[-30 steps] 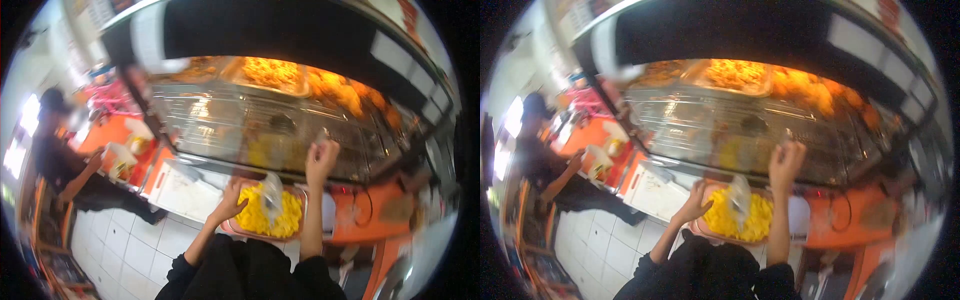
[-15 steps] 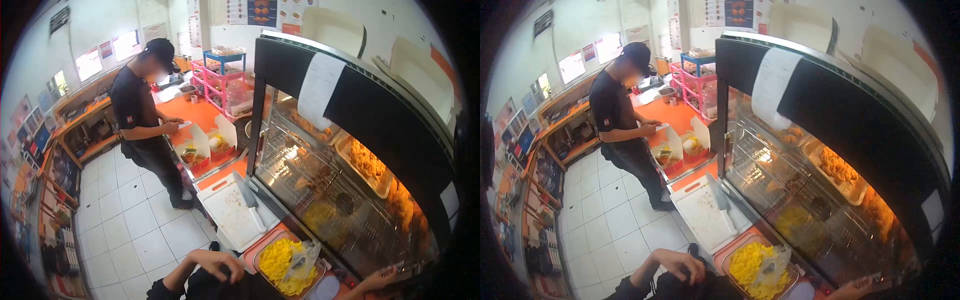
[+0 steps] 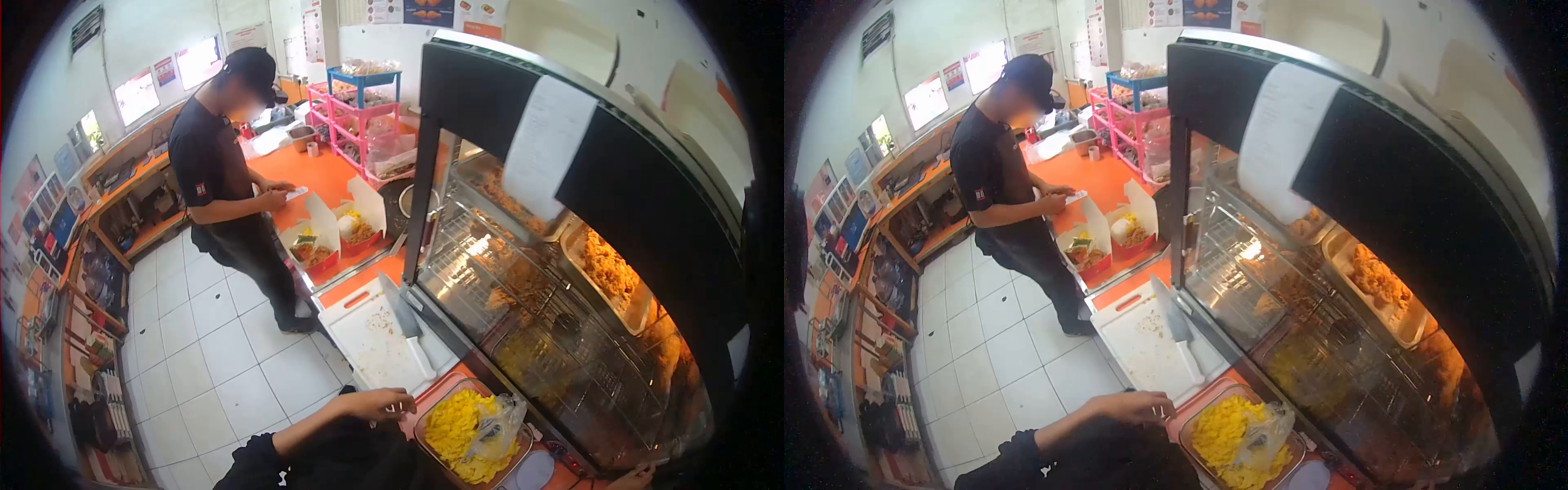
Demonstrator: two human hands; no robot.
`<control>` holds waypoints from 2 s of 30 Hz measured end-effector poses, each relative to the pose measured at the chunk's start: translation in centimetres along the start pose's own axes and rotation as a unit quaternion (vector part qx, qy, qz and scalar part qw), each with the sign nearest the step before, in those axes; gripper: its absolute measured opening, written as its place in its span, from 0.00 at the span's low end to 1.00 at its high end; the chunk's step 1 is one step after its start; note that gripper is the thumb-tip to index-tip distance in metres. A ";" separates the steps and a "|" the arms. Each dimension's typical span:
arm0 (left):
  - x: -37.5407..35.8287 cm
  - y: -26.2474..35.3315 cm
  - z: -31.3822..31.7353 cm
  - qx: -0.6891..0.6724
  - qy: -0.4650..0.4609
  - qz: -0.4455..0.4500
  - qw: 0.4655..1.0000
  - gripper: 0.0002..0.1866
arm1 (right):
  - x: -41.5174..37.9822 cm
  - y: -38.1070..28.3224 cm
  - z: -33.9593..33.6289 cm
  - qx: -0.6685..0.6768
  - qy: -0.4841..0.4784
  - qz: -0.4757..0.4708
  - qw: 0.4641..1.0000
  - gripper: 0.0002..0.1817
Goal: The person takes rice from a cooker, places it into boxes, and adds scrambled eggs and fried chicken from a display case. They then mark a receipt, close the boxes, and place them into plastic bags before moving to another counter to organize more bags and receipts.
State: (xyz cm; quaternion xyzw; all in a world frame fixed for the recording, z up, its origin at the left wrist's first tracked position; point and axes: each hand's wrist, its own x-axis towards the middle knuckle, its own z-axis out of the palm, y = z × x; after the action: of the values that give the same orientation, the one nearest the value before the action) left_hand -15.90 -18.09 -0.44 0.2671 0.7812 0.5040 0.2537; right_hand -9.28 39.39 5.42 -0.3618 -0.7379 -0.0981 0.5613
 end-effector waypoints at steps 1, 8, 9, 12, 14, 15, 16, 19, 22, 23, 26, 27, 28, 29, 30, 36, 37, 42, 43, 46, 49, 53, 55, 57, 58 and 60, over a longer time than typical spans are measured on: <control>-0.6 -0.3 -0.8 0.001 -0.003 -0.024 1.000 0.11 | 0.1 -0.3 0.3 0.007 0.000 -0.008 1.000 0.13; -3.6 -6.5 -9.3 0.024 0.026 -0.014 0.999 0.12 | 1.1 -1.2 -0.6 0.018 0.017 -0.048 0.999 0.13; -4.2 -7.8 -10.9 0.023 0.033 -0.017 0.999 0.13 | 1.4 -1.5 -0.9 0.025 0.017 -0.059 0.998 0.13; -6.1 -13.4 -15.3 -0.044 0.103 -0.095 0.989 0.15 | 3.2 -2.8 -1.2 0.085 0.012 -0.105 0.991 0.13; -6.8 -18.9 -17.4 -0.349 0.172 -0.082 0.918 0.18 | 4.5 -6.6 -2.9 0.174 0.015 -0.099 0.980 0.13; -7.0 -18.9 -18.8 -0.449 0.217 -0.122 0.858 0.18 | 4.3 -13.7 -6.1 0.236 0.009 -0.061 0.970 0.14; -7.0 -23.3 -19.0 -0.565 0.259 -0.059 0.781 0.18 | 4.2 -20.9 -9.3 0.301 0.008 -0.023 0.953 0.15; -5.6 -29.7 -21.1 -0.758 0.319 -0.031 0.568 0.18 | 2.0 -39.5 -17.5 0.561 -0.063 0.055 0.824 0.19; -4.9 -30.3 -24.0 -0.786 0.337 -0.010 0.519 0.17 | 1.9 -48.9 -19.3 0.674 -0.102 -0.076 0.727 0.22; -4.8 -30.1 -24.9 -0.786 0.346 -0.007 0.513 0.17 | 2.1 -51.1 -19.4 0.657 -0.100 -0.067 0.744 0.22; -5.2 -32.8 -26.7 -0.774 0.300 0.053 0.555 0.16 | 1.8 -54.2 -19.5 0.685 -0.161 -0.044 0.709 0.26; -5.2 -34.4 -26.5 -0.798 0.226 0.034 0.558 0.14 | 1.1 -55.1 -19.4 0.708 -0.196 -0.037 0.678 0.28; -5.7 -32.9 -25.7 -0.741 0.198 0.037 0.640 0.14 | -0.3 -55.6 -19.8 0.693 -0.223 -0.082 0.681 0.30; -6.4 -30.5 -25.4 -0.657 0.196 -0.047 0.727 0.16 | -2.4 -55.7 -20.4 0.679 -0.252 -0.130 0.677 0.33; -7.0 -26.5 -25.5 -0.603 0.167 -0.104 0.773 0.18 | -4.8 -55.9 -21.0 0.667 -0.281 -0.177 0.667 0.35; -8.7 -14.4 -26.0 -0.475 0.145 0.126 0.859 0.10 | -26.4 -59.2 -20.7 0.629 -0.678 -0.040 0.377 0.44; -8.2 -14.4 -25.6 -0.442 0.182 0.109 0.871 0.08 | -30.3 -59.1 -20.1 0.620 -0.684 -0.023 0.384 0.45; -6.8 -22.1 -22.9 -0.233 0.209 0.012 0.950 0.03 | -39.3 -56.6 -19.9 0.490 -0.749 -0.115 0.432 0.46; -7.0 -22.2 -22.7 -0.197 0.198 -0.010 0.960 0.02 | -39.8 -56.4 -19.6 0.474 -0.745 -0.164 0.439 0.45; -6.1 -24.5 -21.4 -0.124 0.231 0.042 0.964 0.07 | -39.2 -56.0 -18.1 0.428 -0.799 -0.161 0.391 0.44; -4.9 -24.1 -21.3 -0.247 0.202 0.066 0.946 0.18 | -38.9 -56.6 -15.9 0.477 -0.799 -0.069 0.359 0.43; -4.9 -22.1 -22.3 -0.290 0.174 0.061 0.939 0.28 | -39.9 -57.9 -13.6 0.578 -0.740 0.082 0.334 0.40; -4.6 -21.8 -21.9 -0.301 0.182 0.041 0.935 0.30 | -38.8 -58.4 -14.1 0.549 -0.758 0.242 0.257 0.40; -4.0 -22.8 -22.0 -0.328 0.239 0.039 0.913 0.31 | -39.3 -57.8 -15.0 0.530 -0.772 0.237 0.257 0.39; -3.7 -23.4 -22.4 -0.339 0.271 0.038 0.900 0.31 | -39.7 -57.8 -15.2 0.523 -0.780 0.232 0.254 0.39; -3.4 -24.7 -24.2 -0.199 0.272 0.050 0.940 0.32 | -43.8 -55.8 -14.6 0.569 -0.747 0.144 0.311 0.30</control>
State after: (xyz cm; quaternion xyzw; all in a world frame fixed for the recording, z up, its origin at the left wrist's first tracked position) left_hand -33.50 -44.79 -13.97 0.1025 0.6900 0.7145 0.0536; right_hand -29.48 -27.37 -14.31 0.0274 -0.6529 0.7406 -0.1565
